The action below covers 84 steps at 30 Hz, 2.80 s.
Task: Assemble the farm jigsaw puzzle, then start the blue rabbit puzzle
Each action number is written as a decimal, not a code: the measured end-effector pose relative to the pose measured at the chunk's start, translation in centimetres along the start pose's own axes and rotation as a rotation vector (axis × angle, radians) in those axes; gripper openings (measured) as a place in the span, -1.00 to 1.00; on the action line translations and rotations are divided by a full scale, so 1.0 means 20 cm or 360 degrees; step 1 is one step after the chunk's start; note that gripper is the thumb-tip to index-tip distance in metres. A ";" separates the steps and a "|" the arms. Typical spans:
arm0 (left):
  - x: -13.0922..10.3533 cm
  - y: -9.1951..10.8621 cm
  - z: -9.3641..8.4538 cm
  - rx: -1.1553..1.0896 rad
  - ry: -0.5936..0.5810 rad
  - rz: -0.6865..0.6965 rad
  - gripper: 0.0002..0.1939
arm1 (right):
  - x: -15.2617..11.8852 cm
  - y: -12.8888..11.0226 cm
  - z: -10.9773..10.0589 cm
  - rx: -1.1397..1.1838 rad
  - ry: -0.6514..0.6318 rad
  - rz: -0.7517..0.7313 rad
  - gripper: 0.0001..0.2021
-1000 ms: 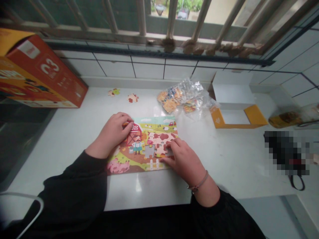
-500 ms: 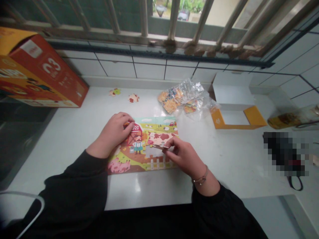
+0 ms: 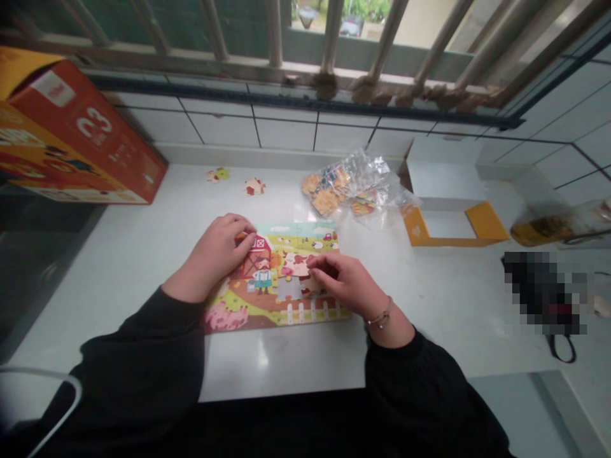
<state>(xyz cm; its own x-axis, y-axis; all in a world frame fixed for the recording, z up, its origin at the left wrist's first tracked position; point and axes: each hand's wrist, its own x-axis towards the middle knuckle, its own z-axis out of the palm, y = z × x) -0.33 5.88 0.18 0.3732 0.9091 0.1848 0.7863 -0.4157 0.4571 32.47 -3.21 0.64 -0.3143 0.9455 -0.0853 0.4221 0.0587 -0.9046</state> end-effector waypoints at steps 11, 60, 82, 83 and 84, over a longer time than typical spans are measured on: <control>0.00 -0.01 0.01 0.0038 0.0003 -0.0012 -0.88 | -0.02 0.05 -0.02 -0.0086 0.0105 0.0054 -0.75; 0.01 -0.01 0.01 0.0011 -0.0002 -0.0022 -0.85 | -0.20 0.08 -0.14 -0.0745 0.0090 -0.0222 -0.61; 0.01 -0.02 0.02 0.0018 0.0003 -0.0037 -0.84 | -0.17 0.14 -0.08 -0.0780 0.0231 -0.0307 -0.85; 0.01 -0.02 0.02 0.0016 0.0006 -0.0039 -0.84 | -0.17 0.14 -0.07 -0.0813 0.0252 -0.0326 -0.87; 0.00 -0.02 0.02 0.0015 0.0008 -0.0041 -0.84 | -0.17 0.14 -0.05 -0.0860 0.0279 -0.0335 -0.88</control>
<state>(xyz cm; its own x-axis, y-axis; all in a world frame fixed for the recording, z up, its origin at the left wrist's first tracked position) -0.45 6.16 -0.40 0.3504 0.9196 0.1778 0.8000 -0.3926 0.4537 35.69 -5.99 -1.22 -0.3128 0.9318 0.1843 0.7525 0.3614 -0.5506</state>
